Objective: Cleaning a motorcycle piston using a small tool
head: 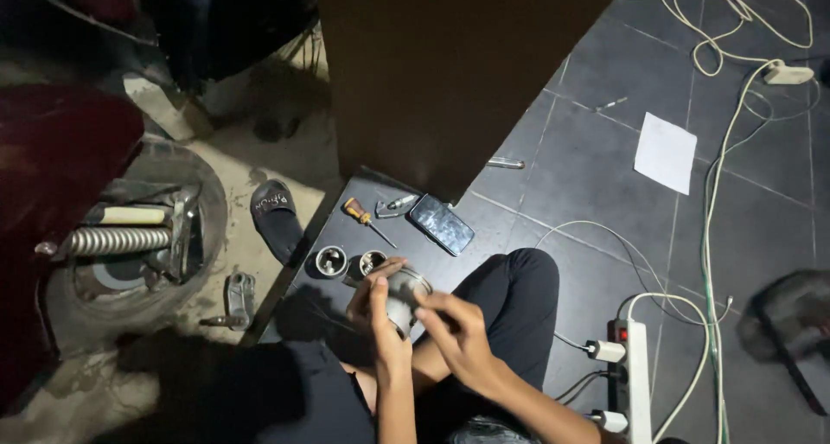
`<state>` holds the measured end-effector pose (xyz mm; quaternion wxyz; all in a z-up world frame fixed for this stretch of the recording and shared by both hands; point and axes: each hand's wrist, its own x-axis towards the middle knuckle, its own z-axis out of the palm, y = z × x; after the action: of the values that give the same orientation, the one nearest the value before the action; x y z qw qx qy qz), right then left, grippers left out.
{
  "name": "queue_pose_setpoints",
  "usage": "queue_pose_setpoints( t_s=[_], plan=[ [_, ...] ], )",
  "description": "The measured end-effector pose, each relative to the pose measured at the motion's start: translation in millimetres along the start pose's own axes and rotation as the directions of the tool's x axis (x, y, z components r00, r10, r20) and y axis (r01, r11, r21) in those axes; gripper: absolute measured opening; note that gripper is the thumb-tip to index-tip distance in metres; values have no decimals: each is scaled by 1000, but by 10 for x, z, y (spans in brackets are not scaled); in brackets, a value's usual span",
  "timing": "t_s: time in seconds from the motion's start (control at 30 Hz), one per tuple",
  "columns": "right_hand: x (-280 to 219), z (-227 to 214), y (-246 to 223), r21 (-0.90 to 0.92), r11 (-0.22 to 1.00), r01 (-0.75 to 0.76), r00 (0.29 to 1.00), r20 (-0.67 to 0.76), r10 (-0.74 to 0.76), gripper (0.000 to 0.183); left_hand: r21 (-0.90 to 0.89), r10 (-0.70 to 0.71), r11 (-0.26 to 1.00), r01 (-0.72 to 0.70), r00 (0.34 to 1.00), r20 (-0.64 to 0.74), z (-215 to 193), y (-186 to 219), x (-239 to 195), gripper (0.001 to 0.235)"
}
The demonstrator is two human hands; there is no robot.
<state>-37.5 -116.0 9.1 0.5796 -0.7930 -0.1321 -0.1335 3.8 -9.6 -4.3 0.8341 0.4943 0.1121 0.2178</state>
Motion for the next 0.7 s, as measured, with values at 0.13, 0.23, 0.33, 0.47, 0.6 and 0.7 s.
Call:
queue_pose_setpoints(
  t_s=[0.13,0.23,0.33,0.47,0.6,0.7],
  plan=[
    [40,-31,-1,102,994,43,995,85,-52,24,105,-10,994,18,997,-76,-10,77,35,29],
    [123,-52,-4,-28,993,-112,993,-27,111,17,95,45,995,-36,994,-99,-8,78,31,25],
    [93,-17,-92,-28,995,-99,995,-27,98,18,79,61,995,-54,994,-88,-10,99,45,23],
    [75,-29,61,22,1000,2,997,73,-3,18,110,80,991,-71,994,-72,-26,96,26,26],
    [149,31,-112,-48,997,-60,998,-17,60,12,68,99,993,-93,991,-92,39,181,20,21],
    [-55,43,-16,35,992,123,988,90,-126,20,86,67,995,-59,994,-90,7,182,35,24]
  ],
)
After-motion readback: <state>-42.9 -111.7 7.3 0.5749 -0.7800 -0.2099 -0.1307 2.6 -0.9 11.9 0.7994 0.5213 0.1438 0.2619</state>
